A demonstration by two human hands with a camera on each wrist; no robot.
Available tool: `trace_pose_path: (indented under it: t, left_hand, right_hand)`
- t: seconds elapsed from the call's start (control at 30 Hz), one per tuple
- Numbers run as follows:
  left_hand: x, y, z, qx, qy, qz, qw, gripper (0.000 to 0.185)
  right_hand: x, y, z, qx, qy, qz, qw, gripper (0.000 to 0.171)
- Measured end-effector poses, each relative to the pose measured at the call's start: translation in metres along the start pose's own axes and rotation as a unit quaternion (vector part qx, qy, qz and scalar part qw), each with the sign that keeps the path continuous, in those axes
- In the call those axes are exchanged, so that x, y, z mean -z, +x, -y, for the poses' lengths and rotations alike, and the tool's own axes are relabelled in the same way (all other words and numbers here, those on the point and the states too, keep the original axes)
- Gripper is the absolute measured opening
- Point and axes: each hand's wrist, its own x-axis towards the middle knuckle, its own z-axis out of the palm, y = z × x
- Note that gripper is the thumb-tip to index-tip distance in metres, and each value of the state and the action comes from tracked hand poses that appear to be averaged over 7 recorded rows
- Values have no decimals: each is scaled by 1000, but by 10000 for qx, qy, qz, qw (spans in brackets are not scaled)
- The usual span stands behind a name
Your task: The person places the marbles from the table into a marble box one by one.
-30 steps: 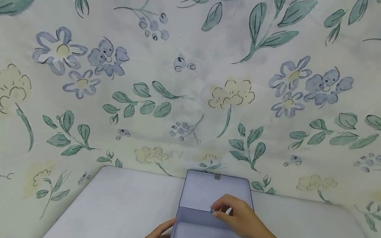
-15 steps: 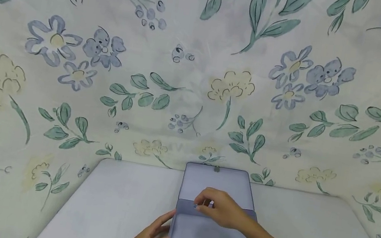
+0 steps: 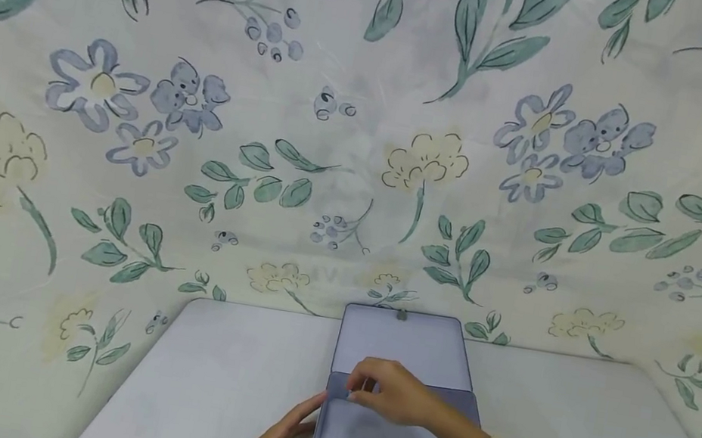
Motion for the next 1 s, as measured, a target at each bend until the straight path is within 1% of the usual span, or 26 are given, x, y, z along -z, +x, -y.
trace_pose_path:
  t: [0.13, 0.3, 0.43, 0.5, 0.67, 0.8, 0.87, 1.0]
  left_hand:
    - [0, -1, 0, 55, 18, -65, 10000, 68]
    - [-1, 0, 2, 21, -25, -4, 10000, 68]
    - [-2, -1, 2, 164, -151, -2, 9998, 69]
    - [-3, -3, 2, 230, -180, -1, 9996, 68]
    - [-2, -4, 1, 294, -188, -16, 9994, 66]
    - [-2, -2, -1, 399, -194, -64, 9990, 65]
    - [-2, -1, -1, 396, -186, -86, 9990, 66]
    - [-2, -1, 0, 382, -233, -119, 9989, 66]
  right_hand:
    - [-6, 4, -3, -26, 67, 187, 9998, 6]
    - [-14, 8, -8, -138, 17, 403, 9991, 3]
    - [-21, 8, -11, -241, 11, 679, 9974, 3]
    - [-25, 8, -12, -216, 36, 758, 9969, 4]
    - [-34, 7, -15, -109, -84, 694, 9975, 4]
    - [-37, 7, -19, -314, -135, 678, 9971, 4]
    - [-37, 8, -21, -440, -125, 713, 9964, 5]
    - [-37, 9, -24, -479, -115, 734, 9961, 6]
